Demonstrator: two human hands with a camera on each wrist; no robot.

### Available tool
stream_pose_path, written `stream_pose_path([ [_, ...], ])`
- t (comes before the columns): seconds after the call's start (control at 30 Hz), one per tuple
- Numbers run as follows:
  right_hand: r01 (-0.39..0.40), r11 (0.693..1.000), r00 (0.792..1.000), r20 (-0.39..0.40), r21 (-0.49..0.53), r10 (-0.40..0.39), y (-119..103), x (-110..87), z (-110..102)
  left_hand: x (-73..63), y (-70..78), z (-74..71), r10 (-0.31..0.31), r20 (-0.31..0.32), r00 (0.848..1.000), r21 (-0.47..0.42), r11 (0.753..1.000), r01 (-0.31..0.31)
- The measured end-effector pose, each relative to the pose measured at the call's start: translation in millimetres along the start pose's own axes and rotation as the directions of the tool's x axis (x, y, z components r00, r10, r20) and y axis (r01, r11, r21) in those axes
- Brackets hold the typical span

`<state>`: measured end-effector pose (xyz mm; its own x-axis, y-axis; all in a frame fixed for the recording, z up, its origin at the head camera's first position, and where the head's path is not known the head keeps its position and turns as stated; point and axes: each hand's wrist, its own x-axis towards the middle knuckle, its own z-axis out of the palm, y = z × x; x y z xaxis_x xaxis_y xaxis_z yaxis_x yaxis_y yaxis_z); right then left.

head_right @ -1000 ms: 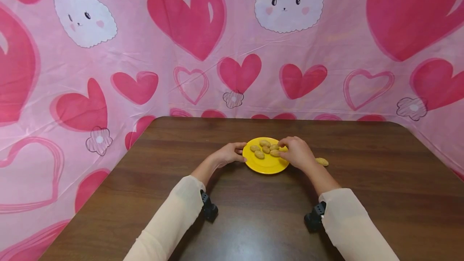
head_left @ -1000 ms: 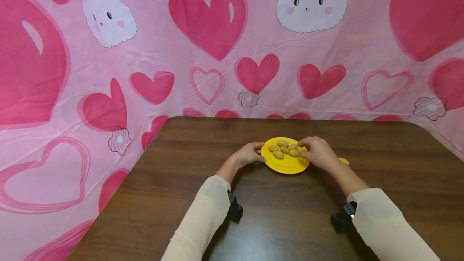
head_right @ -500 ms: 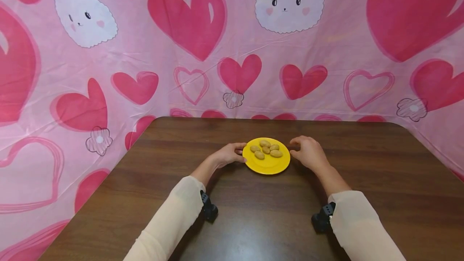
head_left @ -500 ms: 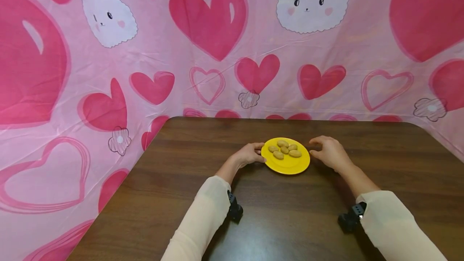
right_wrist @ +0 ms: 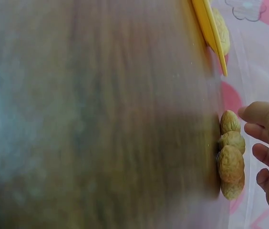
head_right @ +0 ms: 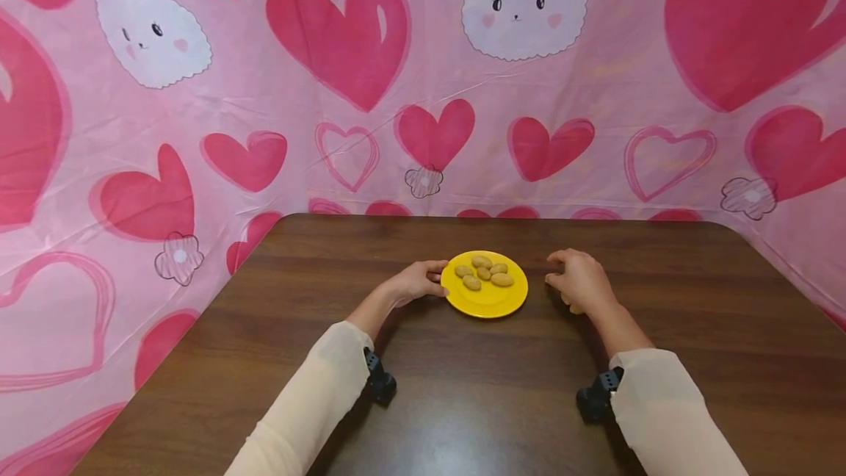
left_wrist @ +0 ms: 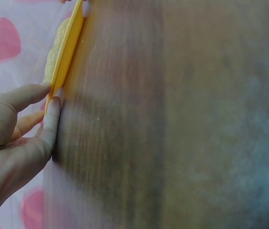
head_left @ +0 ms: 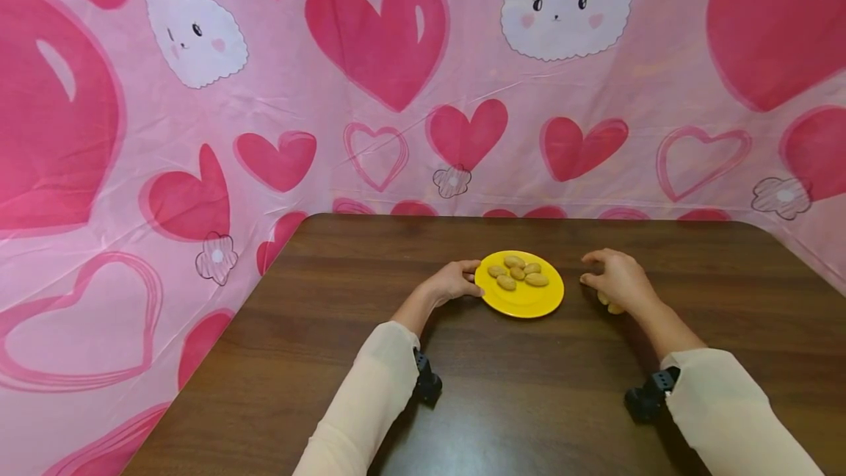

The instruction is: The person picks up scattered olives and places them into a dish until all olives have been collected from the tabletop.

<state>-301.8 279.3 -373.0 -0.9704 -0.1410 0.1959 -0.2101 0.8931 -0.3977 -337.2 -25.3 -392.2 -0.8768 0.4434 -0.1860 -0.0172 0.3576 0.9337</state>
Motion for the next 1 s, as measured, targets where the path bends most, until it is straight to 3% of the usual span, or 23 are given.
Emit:
stream_pose_path([
  [0.27,-0.083,0.996,0.994,0.074,0.019,0.082,2.8,-1.8,-3.2,-0.5,0.8,-0.9,0.002,0.000,1.000,0.005,1.000,-0.002],
  [0.53,-0.102,0.994,0.989,0.103,-0.024,0.104,5.1,-2.5,-2.9,-0.7,0.8,-0.7,-0.001,-0.002,1.000,0.009,1.000,0.001],
  [1.0,-0.174,0.982,0.975,0.154,0.070,0.162,5.5,-6.0,0.4,-0.5,0.3,-0.8,-0.003,-0.004,1.000,0.005,1.000,0.003],
])
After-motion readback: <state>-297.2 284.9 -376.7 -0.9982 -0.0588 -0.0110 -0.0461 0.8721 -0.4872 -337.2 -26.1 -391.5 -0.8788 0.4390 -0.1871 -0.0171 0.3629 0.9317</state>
